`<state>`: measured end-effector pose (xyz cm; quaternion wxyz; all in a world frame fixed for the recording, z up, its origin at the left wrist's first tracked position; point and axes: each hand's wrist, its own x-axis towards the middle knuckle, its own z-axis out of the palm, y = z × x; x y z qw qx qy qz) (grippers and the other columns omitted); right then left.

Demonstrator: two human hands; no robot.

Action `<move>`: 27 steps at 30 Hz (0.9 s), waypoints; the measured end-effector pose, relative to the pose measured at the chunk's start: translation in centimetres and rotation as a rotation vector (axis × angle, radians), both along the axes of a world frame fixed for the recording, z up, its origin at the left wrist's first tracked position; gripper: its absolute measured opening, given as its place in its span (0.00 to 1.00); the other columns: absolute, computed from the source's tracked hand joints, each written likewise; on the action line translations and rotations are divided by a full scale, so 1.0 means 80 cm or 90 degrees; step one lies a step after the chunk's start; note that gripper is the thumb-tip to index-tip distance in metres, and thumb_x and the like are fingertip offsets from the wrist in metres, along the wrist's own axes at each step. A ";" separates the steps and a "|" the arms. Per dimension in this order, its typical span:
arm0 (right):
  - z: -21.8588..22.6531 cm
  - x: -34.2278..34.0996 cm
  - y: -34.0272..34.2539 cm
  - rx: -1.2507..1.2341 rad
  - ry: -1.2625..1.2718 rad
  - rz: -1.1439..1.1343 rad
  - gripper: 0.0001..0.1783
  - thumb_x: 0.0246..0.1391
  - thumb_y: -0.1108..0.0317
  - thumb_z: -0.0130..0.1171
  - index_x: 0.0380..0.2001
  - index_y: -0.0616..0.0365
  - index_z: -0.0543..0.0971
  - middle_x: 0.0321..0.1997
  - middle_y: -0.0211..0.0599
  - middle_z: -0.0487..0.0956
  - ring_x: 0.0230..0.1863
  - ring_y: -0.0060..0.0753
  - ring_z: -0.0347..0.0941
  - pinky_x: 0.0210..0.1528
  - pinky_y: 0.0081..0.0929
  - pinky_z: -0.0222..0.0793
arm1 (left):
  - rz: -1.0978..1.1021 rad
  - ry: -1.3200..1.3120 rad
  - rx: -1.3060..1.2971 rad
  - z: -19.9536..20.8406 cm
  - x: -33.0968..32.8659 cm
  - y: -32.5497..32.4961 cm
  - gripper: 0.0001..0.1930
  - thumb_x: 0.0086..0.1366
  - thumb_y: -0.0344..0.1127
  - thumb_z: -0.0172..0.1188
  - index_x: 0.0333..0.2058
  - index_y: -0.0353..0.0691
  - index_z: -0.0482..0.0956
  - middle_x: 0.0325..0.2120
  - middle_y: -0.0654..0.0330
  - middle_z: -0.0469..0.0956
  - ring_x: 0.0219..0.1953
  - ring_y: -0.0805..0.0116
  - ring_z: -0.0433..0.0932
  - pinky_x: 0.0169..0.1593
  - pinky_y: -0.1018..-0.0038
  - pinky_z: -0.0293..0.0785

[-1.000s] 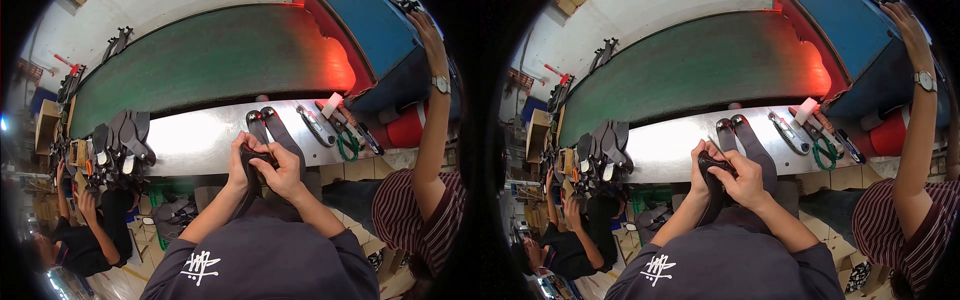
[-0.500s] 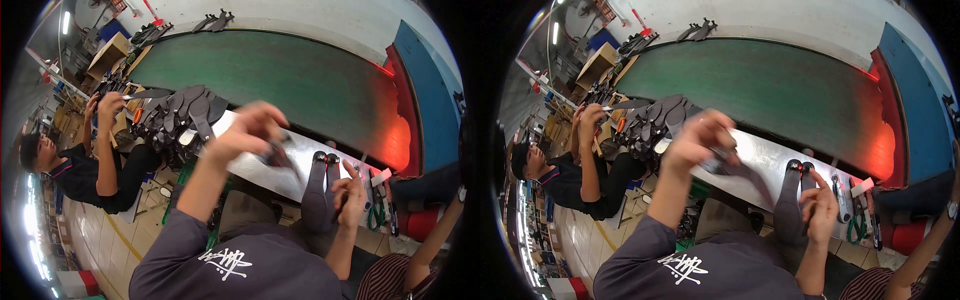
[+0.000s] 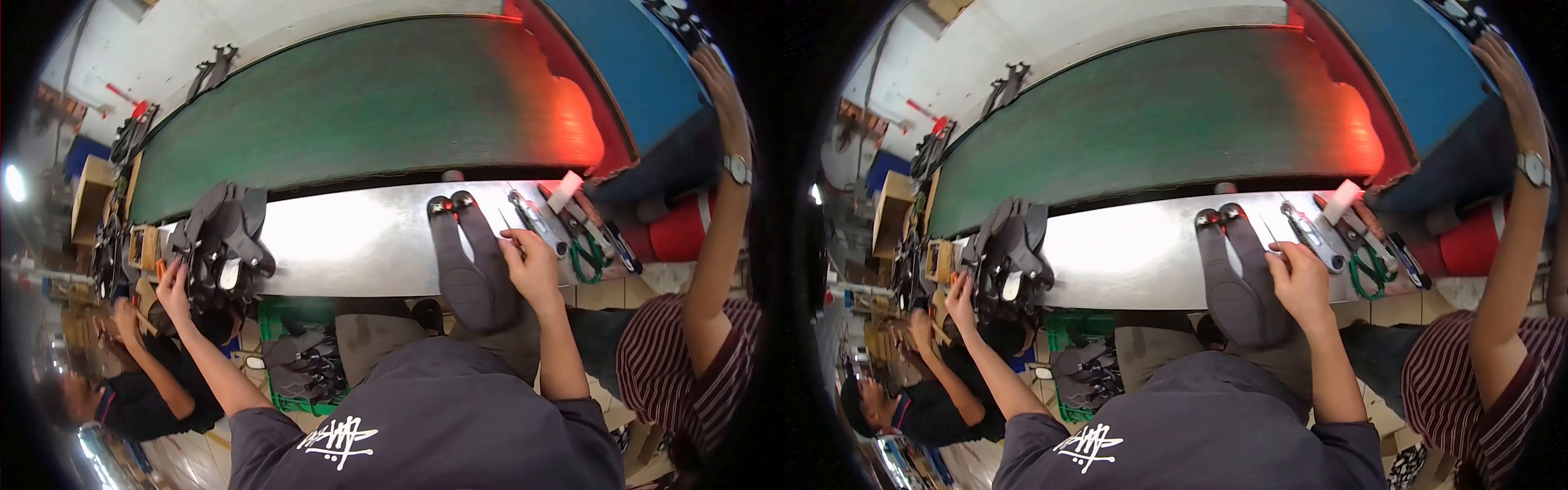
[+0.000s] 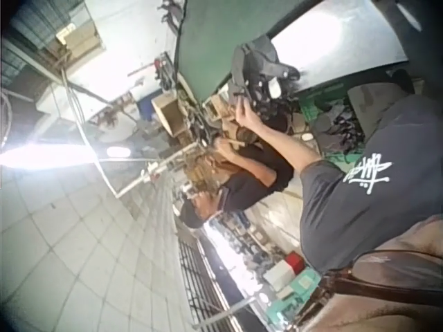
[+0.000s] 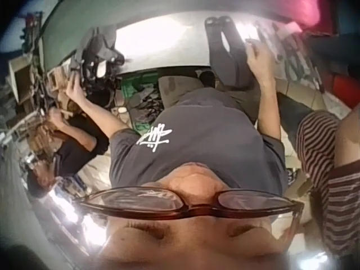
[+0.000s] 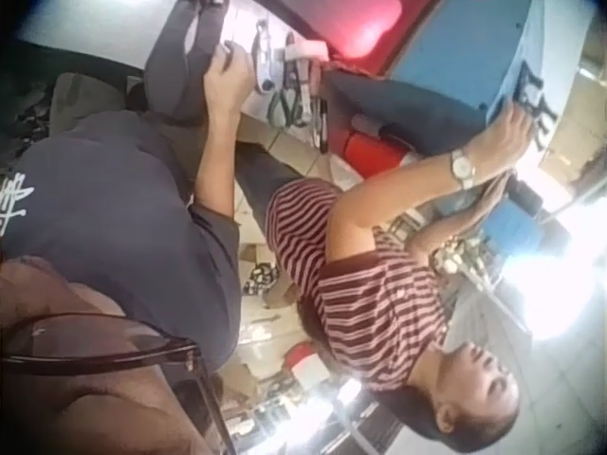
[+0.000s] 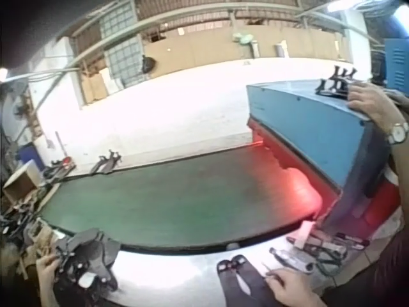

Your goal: Manually threading straps and attaching buckles to shoe components on an assembly line.

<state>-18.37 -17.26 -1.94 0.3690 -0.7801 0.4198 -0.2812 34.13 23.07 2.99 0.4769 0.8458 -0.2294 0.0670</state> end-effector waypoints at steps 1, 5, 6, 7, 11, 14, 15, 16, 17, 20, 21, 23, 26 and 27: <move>0.002 0.000 0.001 0.026 0.026 0.001 0.12 0.51 0.66 0.61 0.38 0.60 0.79 0.29 0.42 0.78 0.30 0.40 0.76 0.32 0.32 0.70 | 0.021 0.002 -0.006 -0.016 -0.001 0.000 0.15 0.62 0.29 0.60 0.48 0.31 0.78 0.42 0.57 0.80 0.43 0.74 0.76 0.49 0.80 0.70; 0.006 0.015 0.012 -0.058 0.203 -0.006 0.26 0.47 0.59 0.65 0.49 0.54 0.73 0.40 0.44 0.75 0.36 0.48 0.77 0.37 0.41 0.72 | 0.034 -0.109 -0.059 -0.027 -0.005 -0.022 0.14 0.64 0.34 0.60 0.46 0.34 0.80 0.40 0.58 0.80 0.40 0.73 0.77 0.44 0.77 0.73; 0.003 0.019 0.013 -0.030 0.225 0.003 0.31 0.45 0.58 0.67 0.53 0.52 0.70 0.44 0.47 0.74 0.39 0.52 0.76 0.40 0.44 0.71 | 0.031 -0.108 -0.064 -0.022 -0.011 -0.031 0.14 0.64 0.34 0.60 0.46 0.34 0.80 0.40 0.58 0.80 0.40 0.73 0.77 0.44 0.77 0.73; 0.004 0.022 0.015 -0.034 0.226 -0.002 0.31 0.45 0.58 0.67 0.53 0.52 0.70 0.44 0.47 0.74 0.39 0.52 0.76 0.40 0.44 0.71 | 0.079 -0.160 0.003 -0.016 -0.019 -0.043 0.14 0.64 0.35 0.60 0.45 0.34 0.81 0.39 0.57 0.80 0.39 0.72 0.78 0.44 0.76 0.73; 0.004 0.026 0.007 -0.011 0.266 -0.036 0.32 0.42 0.59 0.70 0.51 0.55 0.71 0.41 0.47 0.75 0.40 0.52 0.76 0.42 0.42 0.71 | 0.237 -0.488 0.152 0.010 -0.029 -0.035 0.16 0.64 0.41 0.60 0.42 0.32 0.81 0.36 0.56 0.79 0.37 0.68 0.78 0.42 0.74 0.72; 0.008 0.020 -0.010 0.118 0.230 -0.019 0.21 0.41 0.62 0.70 0.37 0.60 0.76 0.31 0.45 0.78 0.41 0.46 0.76 0.42 0.40 0.70 | 0.213 -0.350 -0.098 0.042 -0.110 -0.100 0.17 0.65 0.41 0.59 0.44 0.31 0.79 0.38 0.56 0.79 0.39 0.68 0.77 0.46 0.73 0.72; 0.013 0.017 -0.015 0.113 0.228 -0.018 0.21 0.41 0.62 0.70 0.37 0.60 0.76 0.31 0.45 0.78 0.41 0.46 0.76 0.42 0.40 0.70 | 0.111 -0.248 -0.208 0.029 -0.112 -0.107 0.16 0.66 0.39 0.58 0.44 0.31 0.79 0.40 0.58 0.79 0.40 0.69 0.77 0.46 0.73 0.72; 0.016 0.012 -0.020 0.095 0.217 -0.013 0.19 0.40 0.63 0.70 0.34 0.61 0.76 0.32 0.45 0.78 0.39 0.46 0.77 0.40 0.39 0.70 | 0.031 -0.187 -0.245 0.023 -0.143 -0.141 0.14 0.66 0.36 0.57 0.45 0.32 0.79 0.43 0.60 0.79 0.40 0.71 0.77 0.44 0.76 0.72; 0.018 0.010 -0.024 0.071 0.211 -0.011 0.17 0.40 0.65 0.70 0.31 0.61 0.76 0.34 0.45 0.79 0.38 0.45 0.77 0.39 0.38 0.70 | 0.011 0.013 -0.243 0.020 -0.181 -0.180 0.14 0.65 0.33 0.56 0.47 0.34 0.79 0.44 0.57 0.79 0.40 0.72 0.77 0.40 0.78 0.72; 0.027 -0.003 -0.029 0.036 0.087 -0.010 0.15 0.39 0.69 0.69 0.28 0.63 0.74 0.28 0.43 0.79 0.30 0.38 0.76 0.33 0.34 0.68 | -0.257 0.259 -0.159 -0.004 -0.276 -0.277 0.16 0.65 0.42 0.54 0.44 0.38 0.81 0.42 0.57 0.80 0.38 0.71 0.77 0.34 0.79 0.69; 0.039 -0.009 -0.027 0.060 0.025 -0.005 0.15 0.38 0.70 0.70 0.27 0.63 0.74 0.24 0.41 0.77 0.27 0.32 0.74 0.31 0.30 0.68 | -0.343 0.361 -0.129 -0.006 -0.305 -0.304 0.19 0.66 0.45 0.52 0.45 0.37 0.80 0.42 0.56 0.80 0.39 0.71 0.77 0.32 0.79 0.69; 0.075 -0.013 -0.012 0.029 0.001 0.011 0.13 0.40 0.72 0.68 0.28 0.64 0.74 0.23 0.40 0.78 0.24 0.28 0.73 0.29 0.27 0.66 | -0.507 0.481 -0.142 -0.002 -0.357 -0.348 0.22 0.69 0.48 0.47 0.48 0.36 0.78 0.44 0.57 0.79 0.42 0.70 0.78 0.31 0.78 0.70; 0.090 -0.021 -0.009 -0.077 -0.026 0.089 0.11 0.42 0.73 0.66 0.31 0.63 0.77 0.22 0.40 0.78 0.21 0.27 0.73 0.25 0.26 0.65 | -0.562 0.704 -0.165 0.007 -0.414 -0.409 0.34 0.69 0.63 0.36 0.55 0.41 0.72 0.48 0.62 0.76 0.46 0.71 0.74 0.38 0.73 0.68; 0.090 -0.026 -0.008 -0.077 -0.025 0.086 0.11 0.42 0.73 0.66 0.31 0.63 0.77 0.22 0.40 0.78 0.21 0.27 0.73 0.25 0.26 0.65 | -0.599 0.735 -0.165 -0.001 -0.421 -0.424 0.32 0.69 0.63 0.38 0.54 0.42 0.73 0.45 0.63 0.77 0.43 0.74 0.73 0.37 0.74 0.69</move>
